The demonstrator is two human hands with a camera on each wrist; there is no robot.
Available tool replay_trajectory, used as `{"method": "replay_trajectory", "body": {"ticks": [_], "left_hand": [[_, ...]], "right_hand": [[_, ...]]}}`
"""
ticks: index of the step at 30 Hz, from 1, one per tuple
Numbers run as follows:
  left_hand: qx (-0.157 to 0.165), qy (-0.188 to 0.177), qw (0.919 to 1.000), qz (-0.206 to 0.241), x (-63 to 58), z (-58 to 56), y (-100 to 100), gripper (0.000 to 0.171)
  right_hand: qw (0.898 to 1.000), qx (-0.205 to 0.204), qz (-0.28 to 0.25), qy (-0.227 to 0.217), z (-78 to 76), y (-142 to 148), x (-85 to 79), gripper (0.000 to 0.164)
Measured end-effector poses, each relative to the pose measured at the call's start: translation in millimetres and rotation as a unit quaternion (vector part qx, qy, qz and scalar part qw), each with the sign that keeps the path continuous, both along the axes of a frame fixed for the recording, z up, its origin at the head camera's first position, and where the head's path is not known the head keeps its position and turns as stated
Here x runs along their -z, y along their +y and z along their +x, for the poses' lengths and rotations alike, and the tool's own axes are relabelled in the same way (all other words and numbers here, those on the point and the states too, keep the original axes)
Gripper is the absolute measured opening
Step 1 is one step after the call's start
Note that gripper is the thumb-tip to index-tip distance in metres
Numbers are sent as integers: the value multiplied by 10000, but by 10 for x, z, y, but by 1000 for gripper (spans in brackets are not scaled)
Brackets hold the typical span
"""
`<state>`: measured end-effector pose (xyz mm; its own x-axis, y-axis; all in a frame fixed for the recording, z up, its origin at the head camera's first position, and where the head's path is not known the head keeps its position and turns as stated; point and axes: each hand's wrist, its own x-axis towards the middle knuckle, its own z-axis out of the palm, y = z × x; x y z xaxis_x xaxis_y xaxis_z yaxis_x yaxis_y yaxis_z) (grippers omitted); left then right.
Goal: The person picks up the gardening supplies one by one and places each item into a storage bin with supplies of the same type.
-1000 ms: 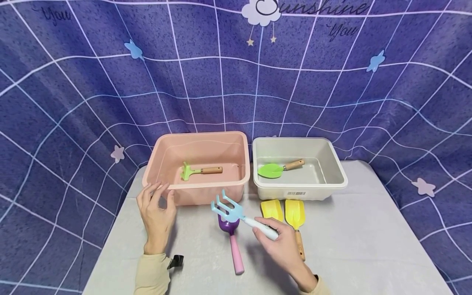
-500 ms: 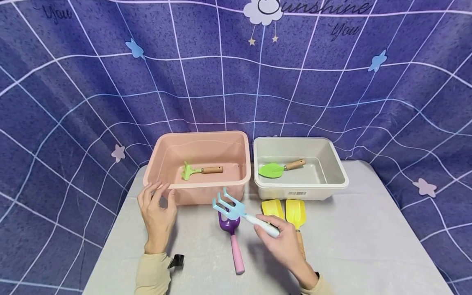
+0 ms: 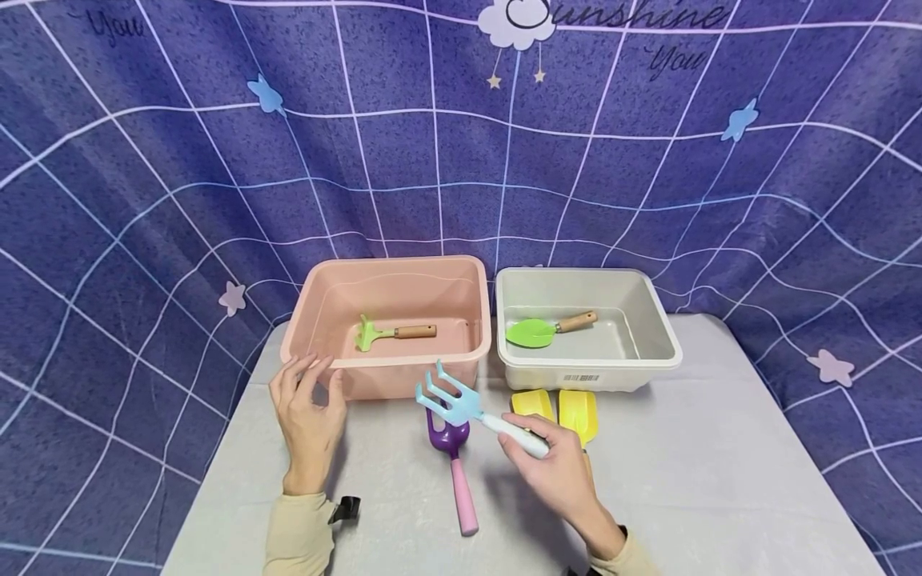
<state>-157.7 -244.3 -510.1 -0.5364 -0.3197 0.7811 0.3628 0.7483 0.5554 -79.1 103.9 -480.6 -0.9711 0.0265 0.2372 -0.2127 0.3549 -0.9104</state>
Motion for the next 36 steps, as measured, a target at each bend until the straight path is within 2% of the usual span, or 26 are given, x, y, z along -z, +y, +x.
{"method": "replay_trajectory", "body": {"ticks": [14,36], "left_hand": [[-5,4,10000,0,0,-2,3,24],[-21,-51,10000,-26,3,0,1,23]], "right_hand": [[9990,-225,-285,256,-42,41,-71,28],[9985,-285,-170,435,-76,88,-161,27]]}}
